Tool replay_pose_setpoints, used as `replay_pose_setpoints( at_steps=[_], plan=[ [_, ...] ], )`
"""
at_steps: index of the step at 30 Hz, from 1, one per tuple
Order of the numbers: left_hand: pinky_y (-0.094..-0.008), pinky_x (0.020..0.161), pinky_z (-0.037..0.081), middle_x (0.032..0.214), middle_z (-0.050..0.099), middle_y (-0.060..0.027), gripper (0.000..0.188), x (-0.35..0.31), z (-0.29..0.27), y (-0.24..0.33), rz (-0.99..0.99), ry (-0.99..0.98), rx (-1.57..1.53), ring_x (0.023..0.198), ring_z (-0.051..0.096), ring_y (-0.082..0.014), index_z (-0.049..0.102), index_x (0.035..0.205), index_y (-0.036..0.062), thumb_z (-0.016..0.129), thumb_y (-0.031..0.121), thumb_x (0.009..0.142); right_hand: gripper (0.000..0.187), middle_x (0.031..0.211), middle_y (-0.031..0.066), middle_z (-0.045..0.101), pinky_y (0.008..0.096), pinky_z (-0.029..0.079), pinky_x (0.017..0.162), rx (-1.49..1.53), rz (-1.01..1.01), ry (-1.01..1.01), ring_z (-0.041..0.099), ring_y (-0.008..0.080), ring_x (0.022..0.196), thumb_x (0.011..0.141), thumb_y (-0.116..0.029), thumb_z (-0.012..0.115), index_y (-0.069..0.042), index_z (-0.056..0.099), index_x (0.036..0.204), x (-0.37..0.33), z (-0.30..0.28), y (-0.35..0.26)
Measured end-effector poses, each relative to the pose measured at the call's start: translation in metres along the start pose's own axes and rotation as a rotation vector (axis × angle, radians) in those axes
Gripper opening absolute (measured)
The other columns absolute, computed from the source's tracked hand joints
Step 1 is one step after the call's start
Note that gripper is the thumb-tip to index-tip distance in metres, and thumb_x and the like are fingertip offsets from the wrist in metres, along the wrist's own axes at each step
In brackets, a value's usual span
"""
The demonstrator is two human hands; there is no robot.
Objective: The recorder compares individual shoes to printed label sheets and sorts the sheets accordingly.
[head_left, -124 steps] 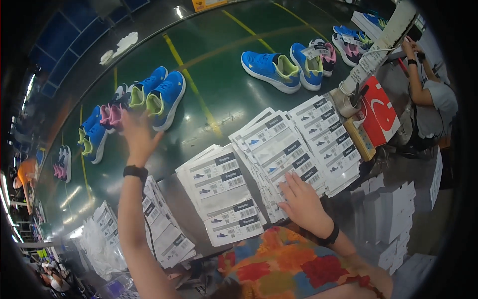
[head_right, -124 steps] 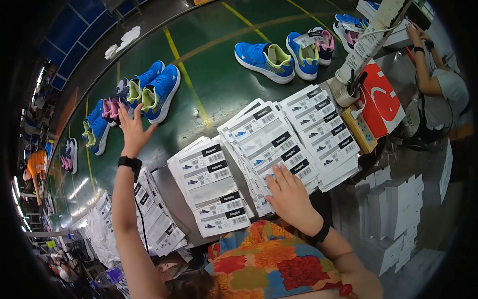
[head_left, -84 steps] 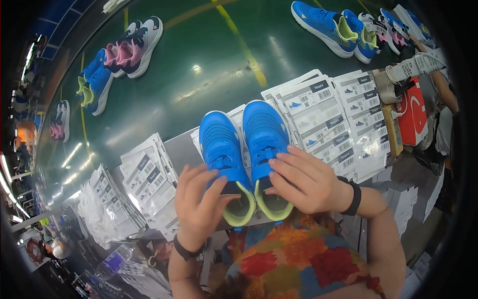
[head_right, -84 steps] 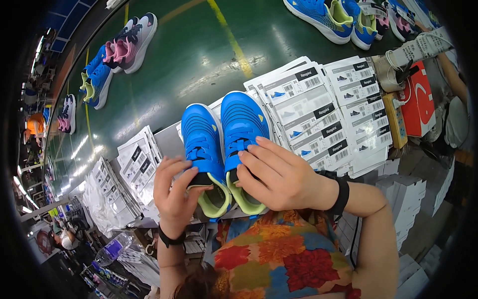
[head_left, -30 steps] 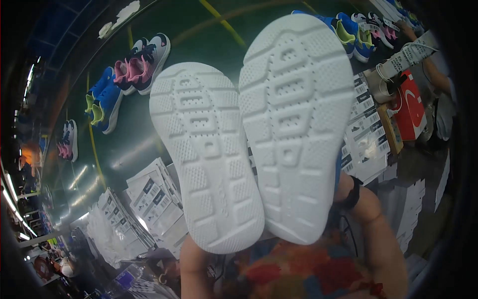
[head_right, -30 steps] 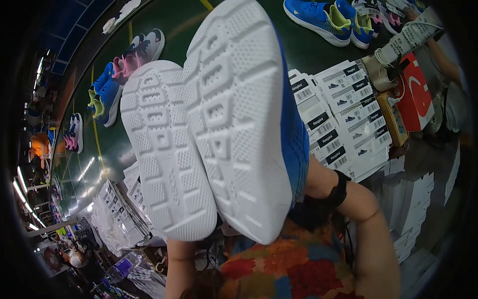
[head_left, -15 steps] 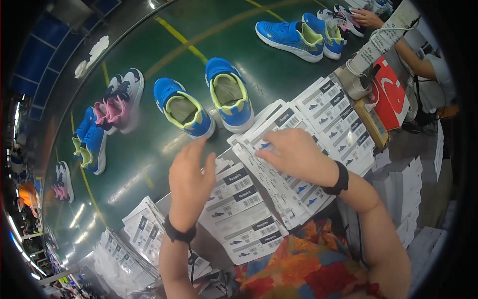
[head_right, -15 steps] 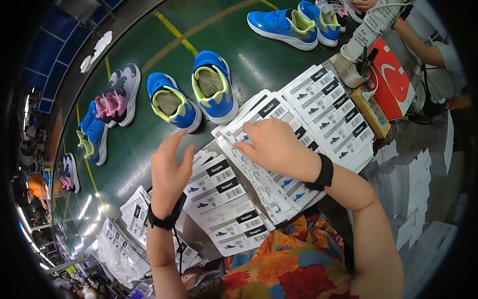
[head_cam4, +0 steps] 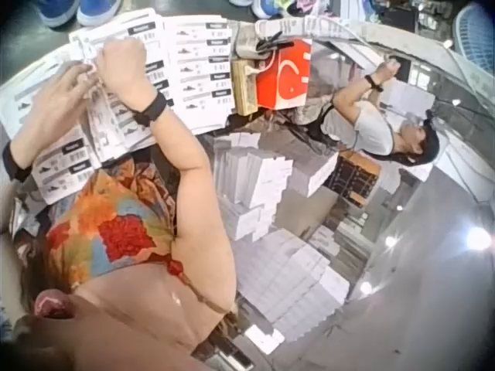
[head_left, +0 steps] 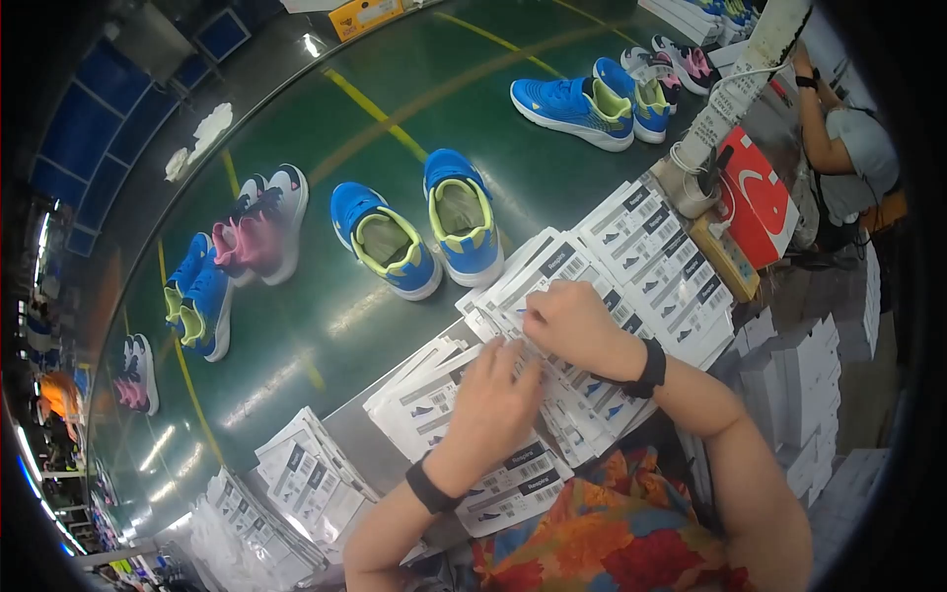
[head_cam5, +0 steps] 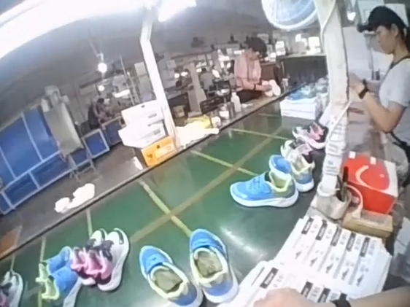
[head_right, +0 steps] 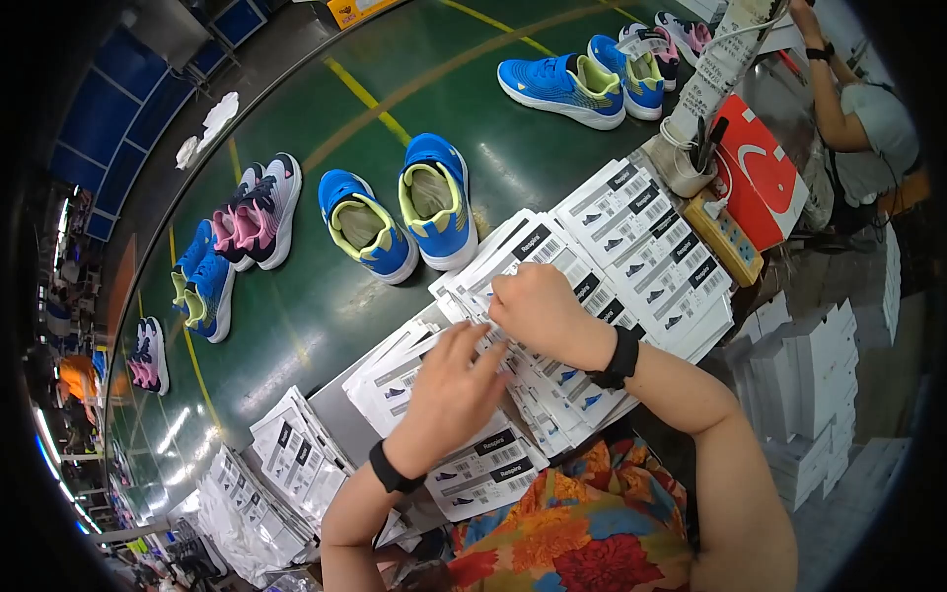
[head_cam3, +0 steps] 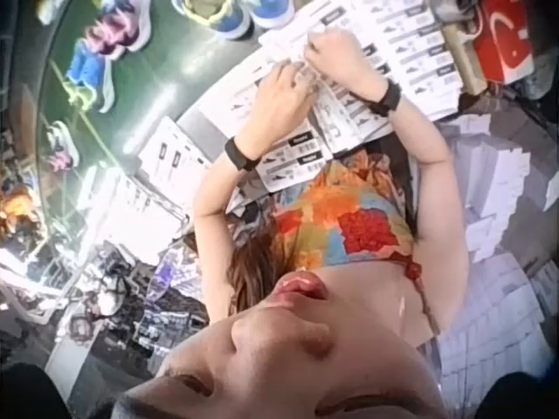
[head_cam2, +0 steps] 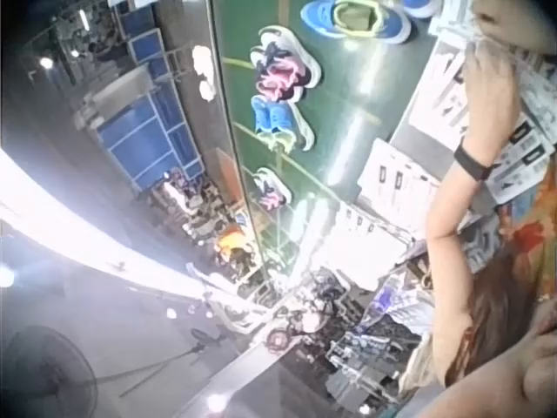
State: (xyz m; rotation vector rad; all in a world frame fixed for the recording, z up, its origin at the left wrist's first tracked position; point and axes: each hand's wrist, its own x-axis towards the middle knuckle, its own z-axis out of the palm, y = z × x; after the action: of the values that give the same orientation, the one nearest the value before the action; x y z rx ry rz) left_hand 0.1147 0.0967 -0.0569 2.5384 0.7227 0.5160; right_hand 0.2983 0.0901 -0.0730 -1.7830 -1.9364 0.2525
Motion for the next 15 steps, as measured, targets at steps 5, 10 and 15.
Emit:
replay_pose_setpoints(
  at_steps=[5, 10, 15],
  plan=[
    [-0.0423, 0.09, 0.047, 0.132, 0.05, -0.015, 0.048, -0.007, 0.018, 0.015, 0.125, -0.17, 0.245, 0.115, 0.049, -0.0388, 0.055, 0.118, -0.0022, 0.069, 0.021, 0.078, 0.014, 0.059, 0.0092, 0.062, 0.0293, 0.049, 0.055, 0.482, 0.44, 0.212, 0.063, 0.0145, 0.056, 0.072, -0.009, 0.068, 0.004, 0.066, 0.076, 0.013, -0.042, 0.023],
    [-0.0422, 0.09, 0.046, 0.132, 0.05, -0.0174, 0.054, 0.001, 0.0, 0.019, 0.091, -0.187, 0.06, 0.115, 0.049, -0.0391, 0.052, 0.123, -0.0025, 0.069, 0.024, 0.079, 0.006, 0.075, 0.0053, 0.065, 0.0211, 0.048, 0.061, 0.582, 0.437, 0.861, 0.06, 0.0072, 0.066, 0.086, 0.002, 0.059, 0.003, 0.061, 0.081, -0.03, -0.105, 0.027],
    [-0.0349, 0.078, 0.045, 0.109, 0.059, -0.0189, 0.046, 0.008, -0.029, 0.0, -0.051, -0.088, -0.878, 0.09, 0.056, -0.0338, 0.051, 0.119, -0.0052, 0.062, 0.026, 0.087, 0.017, 0.094, 0.0127, 0.068, 0.0336, 0.056, 0.077, -0.005, -0.351, 0.323, 0.067, 0.0273, 0.089, 0.072, -0.009, 0.074, -0.001, 0.065, 0.084, -0.046, -0.075, -0.054]
  ],
)
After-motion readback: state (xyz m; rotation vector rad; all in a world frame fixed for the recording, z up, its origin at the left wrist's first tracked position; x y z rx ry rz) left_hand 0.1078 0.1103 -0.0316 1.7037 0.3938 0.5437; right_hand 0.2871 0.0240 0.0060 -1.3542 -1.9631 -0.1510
